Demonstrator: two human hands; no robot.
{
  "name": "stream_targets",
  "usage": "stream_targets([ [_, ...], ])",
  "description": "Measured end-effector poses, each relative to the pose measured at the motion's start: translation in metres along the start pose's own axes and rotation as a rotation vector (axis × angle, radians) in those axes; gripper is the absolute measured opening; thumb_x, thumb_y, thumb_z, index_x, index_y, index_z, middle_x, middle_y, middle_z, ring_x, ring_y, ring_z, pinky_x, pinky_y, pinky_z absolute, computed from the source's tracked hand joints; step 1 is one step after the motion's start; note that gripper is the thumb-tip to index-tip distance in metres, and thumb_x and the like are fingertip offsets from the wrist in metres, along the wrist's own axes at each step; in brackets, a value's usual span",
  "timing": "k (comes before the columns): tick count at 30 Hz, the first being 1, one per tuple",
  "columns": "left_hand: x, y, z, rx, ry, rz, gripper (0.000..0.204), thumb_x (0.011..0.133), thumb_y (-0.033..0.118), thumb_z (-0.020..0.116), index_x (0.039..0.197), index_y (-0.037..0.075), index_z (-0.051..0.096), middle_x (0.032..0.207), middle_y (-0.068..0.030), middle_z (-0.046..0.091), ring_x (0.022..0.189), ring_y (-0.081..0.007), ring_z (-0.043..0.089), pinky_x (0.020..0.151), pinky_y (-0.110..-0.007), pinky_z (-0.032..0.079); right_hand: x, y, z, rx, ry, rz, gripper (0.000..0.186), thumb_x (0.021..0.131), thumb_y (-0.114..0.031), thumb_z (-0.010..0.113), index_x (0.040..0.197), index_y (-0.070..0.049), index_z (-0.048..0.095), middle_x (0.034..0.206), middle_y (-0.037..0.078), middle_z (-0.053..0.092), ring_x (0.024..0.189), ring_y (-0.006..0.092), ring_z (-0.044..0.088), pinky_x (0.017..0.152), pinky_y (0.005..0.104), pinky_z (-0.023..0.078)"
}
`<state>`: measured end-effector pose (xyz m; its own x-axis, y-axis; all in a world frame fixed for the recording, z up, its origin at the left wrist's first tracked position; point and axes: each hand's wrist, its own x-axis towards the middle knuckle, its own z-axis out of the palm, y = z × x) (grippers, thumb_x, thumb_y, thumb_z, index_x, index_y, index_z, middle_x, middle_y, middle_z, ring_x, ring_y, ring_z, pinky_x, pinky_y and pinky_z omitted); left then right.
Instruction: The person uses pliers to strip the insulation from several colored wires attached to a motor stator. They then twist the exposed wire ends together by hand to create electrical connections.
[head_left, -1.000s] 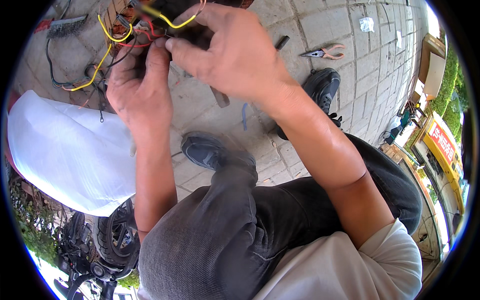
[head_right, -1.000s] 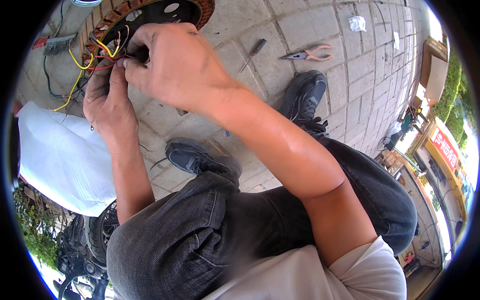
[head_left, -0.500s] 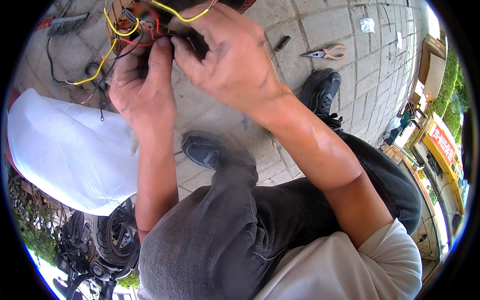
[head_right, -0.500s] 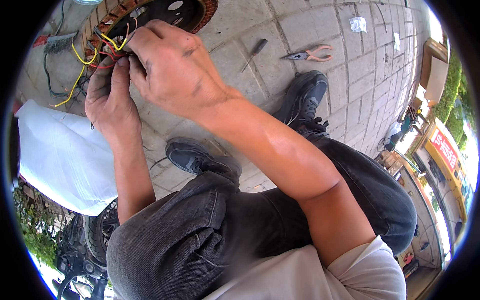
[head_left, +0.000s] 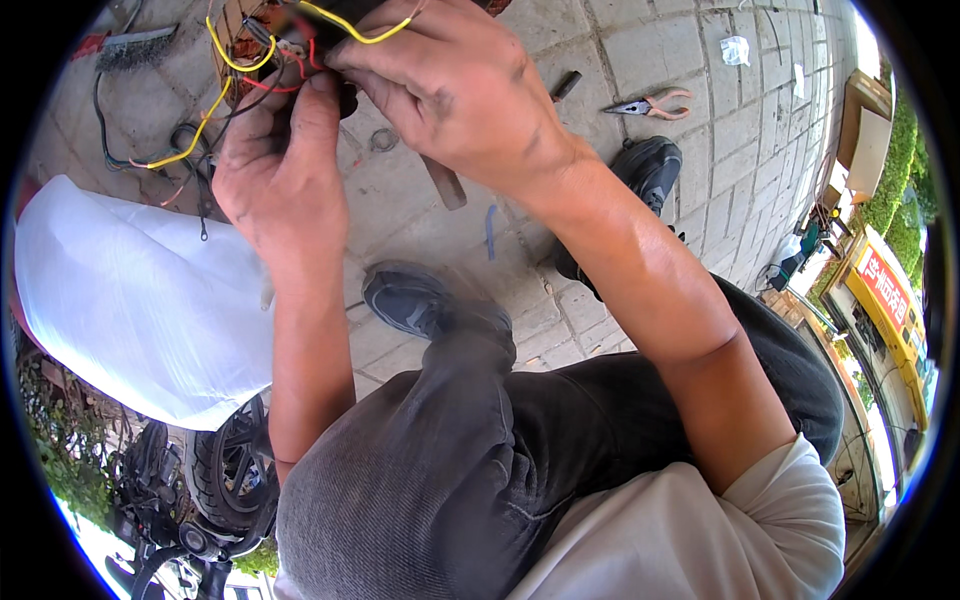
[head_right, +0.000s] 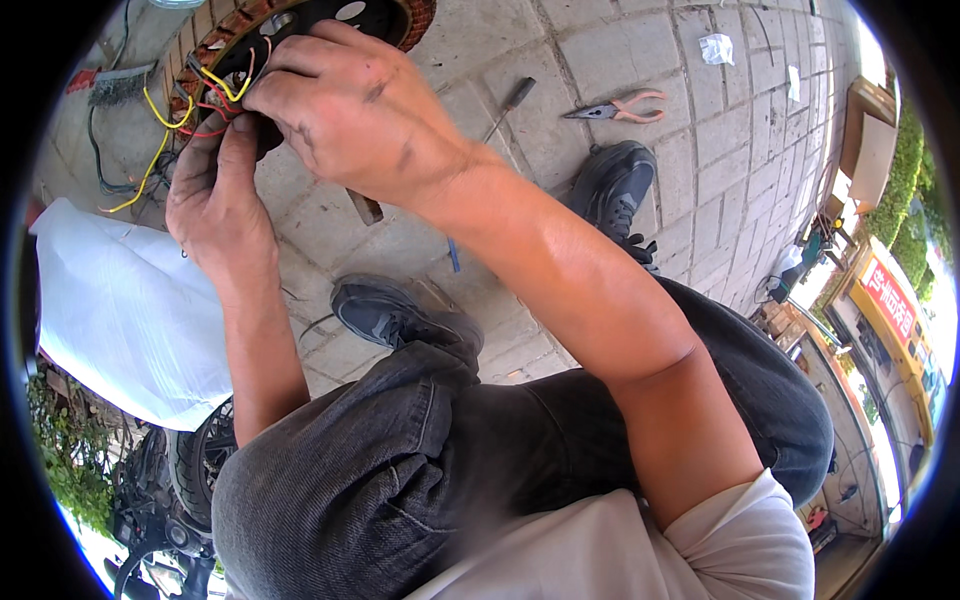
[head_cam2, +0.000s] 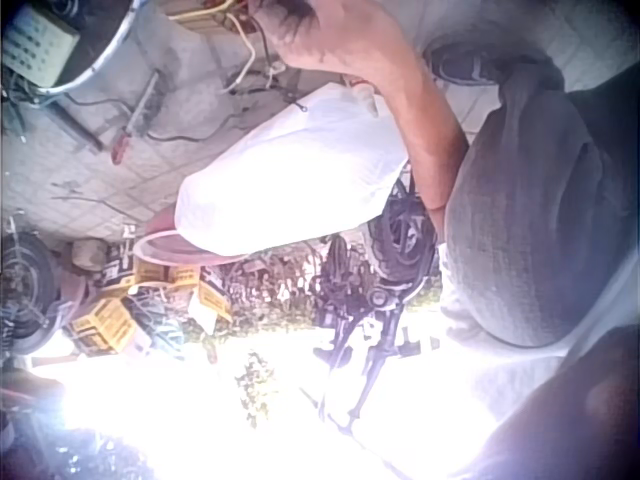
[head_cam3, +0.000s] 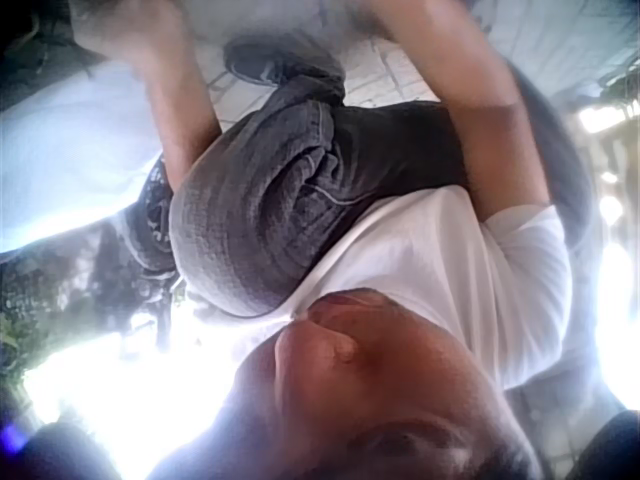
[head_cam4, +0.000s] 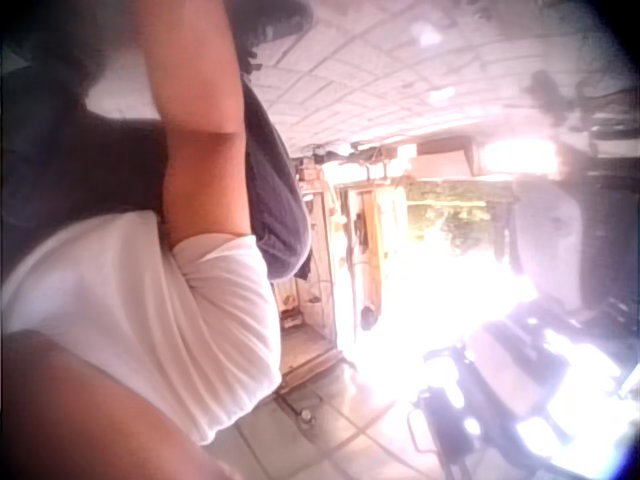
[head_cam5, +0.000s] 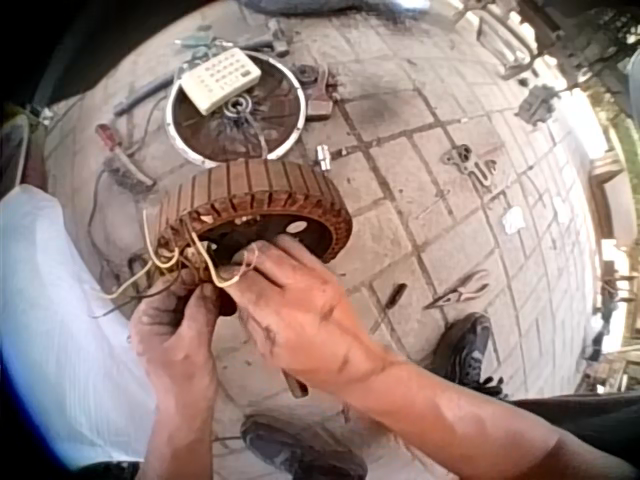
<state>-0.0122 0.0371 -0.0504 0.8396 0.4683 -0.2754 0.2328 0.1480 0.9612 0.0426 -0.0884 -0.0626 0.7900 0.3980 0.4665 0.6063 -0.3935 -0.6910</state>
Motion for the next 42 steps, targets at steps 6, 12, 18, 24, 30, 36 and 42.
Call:
stream_targets([
  [6, 0.002, 0.004, -0.002, 0.138, 0.026, -0.013, 0.015, 0.084, 0.006, 0.066, 0.093, -0.006, 0.067, 0.081, -0.0058, 0.067, 0.072, -0.0093, 0.058, 0.069, -0.023, 0.047, 0.002, 0.004, 0.001, -0.029, -0.017, -0.046, 0.012, 0.069, -0.008, 0.068, 0.081, -0.007, 0.064, 0.078, 0.005, 0.060, 0.072, 0.0258, 0.058, 0.063, 0.0350, 0.050],
  [12, 0.004, -0.002, -0.008, 0.138, -0.024, -0.020, 0.022, 0.087, 0.007, 0.063, 0.104, -0.008, 0.064, 0.092, -0.0081, 0.065, 0.080, -0.0125, 0.061, 0.075, -0.024, 0.050, 0.004, 0.002, -0.002, -0.065, -0.055, -0.029, 0.013, 0.070, -0.012, 0.070, 0.077, -0.006, 0.062, 0.076, 0.006, 0.059, 0.073, 0.0262, 0.058, 0.064, 0.0356, 0.051],
  [18, 0.003, -0.004, -0.006, 0.117, 0.028, -0.008, 0.019, 0.084, 0.009, 0.067, 0.095, -0.007, 0.068, 0.085, -0.0058, 0.069, 0.075, -0.0084, 0.057, 0.072, -0.022, 0.046, 0.009, -0.018, -0.001, 0.002, -0.175, 0.415, 0.022, 0.074, -0.020, 0.065, 0.079, 0.001, 0.062, 0.073, 0.014, 0.062, 0.071, 0.0305, 0.062, 0.064, 0.0372, 0.051],
  [24, -0.001, -0.005, -0.006, 0.068, -0.024, 0.000, 0.020, 0.090, 0.007, 0.061, 0.104, -0.007, 0.063, 0.094, -0.0082, 0.066, 0.084, -0.0112, 0.059, 0.077, -0.024, 0.048, 0.053, -0.031, -0.022, 0.244, -0.540, 1.037, 0.027, 0.082, -0.023, 0.060, 0.078, 0.004, 0.061, 0.066, 0.015, 0.059, 0.057, 0.0231, 0.057, 0.057, 0.0350, 0.047],
  [30, 0.000, -0.006, -0.003, 0.054, -0.033, 0.030, 0.014, 0.088, 0.003, 0.062, 0.098, -0.007, 0.065, 0.089, -0.0031, 0.066, 0.079, -0.0072, 0.056, 0.073, -0.021, 0.046, 0.058, -0.020, -0.018, 0.942, -0.446, 1.653, 0.018, 0.089, -0.013, 0.053, 0.072, -0.007, 0.056, 0.057, -0.001, 0.042, 0.048, 0.0092, 0.032, 0.046, 0.0277, 0.027],
  [36, 0.000, 0.002, -0.003, 0.034, -0.055, 0.017, 0.016, 0.088, 0.004, 0.062, 0.100, -0.007, 0.065, 0.088, -0.0031, 0.065, 0.079, -0.0071, 0.056, 0.073, -0.021, 0.046, 0.035, -0.031, -0.043, 0.175, -0.466, 0.750, 0.009, 0.081, -0.010, 0.058, 0.086, -0.004, 0.062, 0.065, 0.010, 0.059, 0.060, 0.0242, 0.061, 0.054, 0.0363, 0.048],
  [42, 0.000, 0.005, 0.000, 0.081, -0.066, -0.013, 0.016, 0.088, 0.004, 0.062, 0.100, -0.006, 0.066, 0.087, -0.0032, 0.066, 0.077, -0.0072, 0.056, 0.072, -0.021, 0.047, 0.011, -0.012, -0.029, -0.255, -0.240, -0.084, 0.012, 0.074, -0.013, 0.060, 0.082, -0.005, 0.062, 0.078, 0.008, 0.062, 0.075, 0.0247, 0.064, 0.059, 0.0359, 0.053],
])
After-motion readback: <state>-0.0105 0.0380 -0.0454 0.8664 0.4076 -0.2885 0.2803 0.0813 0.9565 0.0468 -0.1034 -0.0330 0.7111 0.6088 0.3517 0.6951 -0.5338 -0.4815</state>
